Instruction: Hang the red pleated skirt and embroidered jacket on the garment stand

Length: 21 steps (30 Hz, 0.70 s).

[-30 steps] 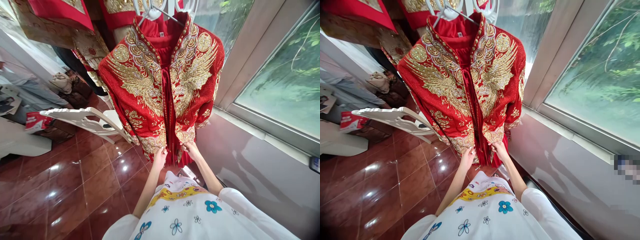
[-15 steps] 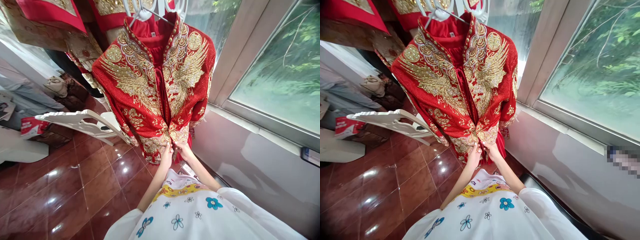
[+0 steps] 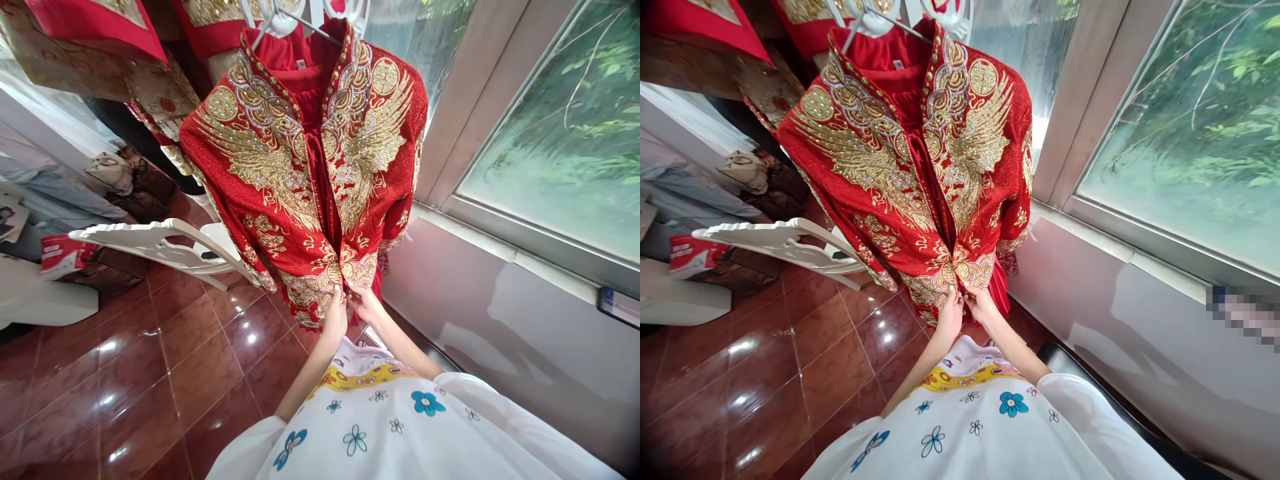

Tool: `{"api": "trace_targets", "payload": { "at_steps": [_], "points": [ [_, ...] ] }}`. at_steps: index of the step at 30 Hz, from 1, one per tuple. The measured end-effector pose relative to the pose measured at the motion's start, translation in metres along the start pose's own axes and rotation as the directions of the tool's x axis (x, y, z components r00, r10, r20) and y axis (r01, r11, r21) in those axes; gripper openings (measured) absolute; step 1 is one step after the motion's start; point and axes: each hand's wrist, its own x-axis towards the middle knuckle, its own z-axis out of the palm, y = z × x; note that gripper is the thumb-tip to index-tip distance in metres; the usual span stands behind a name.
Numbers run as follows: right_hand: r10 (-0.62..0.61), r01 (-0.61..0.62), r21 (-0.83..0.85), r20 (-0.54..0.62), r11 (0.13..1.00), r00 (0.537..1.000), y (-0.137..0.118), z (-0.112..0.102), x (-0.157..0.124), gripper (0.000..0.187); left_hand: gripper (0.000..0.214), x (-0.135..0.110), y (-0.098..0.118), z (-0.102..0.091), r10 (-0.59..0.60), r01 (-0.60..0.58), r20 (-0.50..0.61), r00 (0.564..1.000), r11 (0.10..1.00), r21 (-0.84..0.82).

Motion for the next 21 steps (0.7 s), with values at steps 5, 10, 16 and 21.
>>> {"api": "trace_targets", "payload": {
  "at_steps": [5, 10, 16, 21],
  "points": [
    [-0.026, 0.026, 0.022, 0.0, 0.999, 1.0, -0.003, 0.006, -0.009, 0.02, 0.016, -0.006, 0.003, 0.005, 0.07, -0.071, -0.048, 0.996, 0.997, -0.022],
    [-0.108, 0.108, 0.009, 0.025, 0.994, 0.994, -0.016, 0.009, -0.02, 0.035, 0.018, -0.005, 0.009, 0.007, 0.105, -0.107, -0.079, 0.991, 0.994, -0.023],
    [-0.118, 0.118, -0.002, 0.06, 0.993, 0.991, -0.024, 0.011, -0.024, 0.046, 0.028, -0.004, 0.011, 0.008, 0.108, -0.108, -0.057, 0.993, 0.994, 0.001],
    [-0.05, 0.049, 0.059, 0.017, 0.997, 0.999, -0.021, 0.01, -0.019, 0.041, 0.016, -0.005, 0.011, 0.008, 0.022, -0.022, -0.065, 0.998, 1.0, 0.0]
  ]
}}
